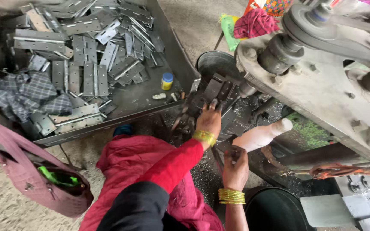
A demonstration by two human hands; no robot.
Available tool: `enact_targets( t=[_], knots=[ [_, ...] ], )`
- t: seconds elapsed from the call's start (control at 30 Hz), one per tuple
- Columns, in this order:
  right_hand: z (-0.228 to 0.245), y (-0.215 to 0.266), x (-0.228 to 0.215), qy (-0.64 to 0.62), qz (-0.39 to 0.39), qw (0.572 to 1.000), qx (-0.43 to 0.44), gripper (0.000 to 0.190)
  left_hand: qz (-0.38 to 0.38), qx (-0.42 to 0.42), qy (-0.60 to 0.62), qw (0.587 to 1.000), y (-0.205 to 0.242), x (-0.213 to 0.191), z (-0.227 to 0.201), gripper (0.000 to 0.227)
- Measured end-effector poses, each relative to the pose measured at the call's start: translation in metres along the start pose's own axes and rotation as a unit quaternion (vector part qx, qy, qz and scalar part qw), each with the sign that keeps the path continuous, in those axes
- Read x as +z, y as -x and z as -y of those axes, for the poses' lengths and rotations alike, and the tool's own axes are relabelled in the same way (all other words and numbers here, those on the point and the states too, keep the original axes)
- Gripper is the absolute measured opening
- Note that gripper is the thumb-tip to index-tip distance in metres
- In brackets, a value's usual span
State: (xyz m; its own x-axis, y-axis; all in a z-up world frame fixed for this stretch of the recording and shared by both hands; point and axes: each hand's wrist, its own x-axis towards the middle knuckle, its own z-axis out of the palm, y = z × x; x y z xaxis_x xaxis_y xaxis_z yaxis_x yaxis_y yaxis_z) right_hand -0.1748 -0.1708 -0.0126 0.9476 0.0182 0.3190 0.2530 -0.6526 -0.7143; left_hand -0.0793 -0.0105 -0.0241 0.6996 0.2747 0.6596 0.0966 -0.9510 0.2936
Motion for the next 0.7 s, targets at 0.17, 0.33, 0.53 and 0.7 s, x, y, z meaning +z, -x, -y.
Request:
enact_targets(
  t=[0.17,0.33,0.53,0.7],
  knots=[
    [-0.007,-0.004,0.005,0.004,0.088,0.995,0.035,0.038,0.221,0.078,-0.15,0.96,0.028,-0.005,-0.005,0.048],
    [0.005,-0.004,0.003,0.036,0.131,0.991,0.019,0.05,0.317,0.071,-0.201,0.924,0.024,0.031,-0.018,0.03],
    [-0.037,-0.001,0.015,-0.001,0.252,0.941,0.225,0.061,0.186,0.046,-0.192,0.963,0.013,0.059,-0.004,0.028],
    [-0.114,0.046,0.084,0.095,0.219,0.969,0.062,0.041,0.177,0.038,-0.142,0.973,-0.006,0.053,0.002,0.041]
  ],
)
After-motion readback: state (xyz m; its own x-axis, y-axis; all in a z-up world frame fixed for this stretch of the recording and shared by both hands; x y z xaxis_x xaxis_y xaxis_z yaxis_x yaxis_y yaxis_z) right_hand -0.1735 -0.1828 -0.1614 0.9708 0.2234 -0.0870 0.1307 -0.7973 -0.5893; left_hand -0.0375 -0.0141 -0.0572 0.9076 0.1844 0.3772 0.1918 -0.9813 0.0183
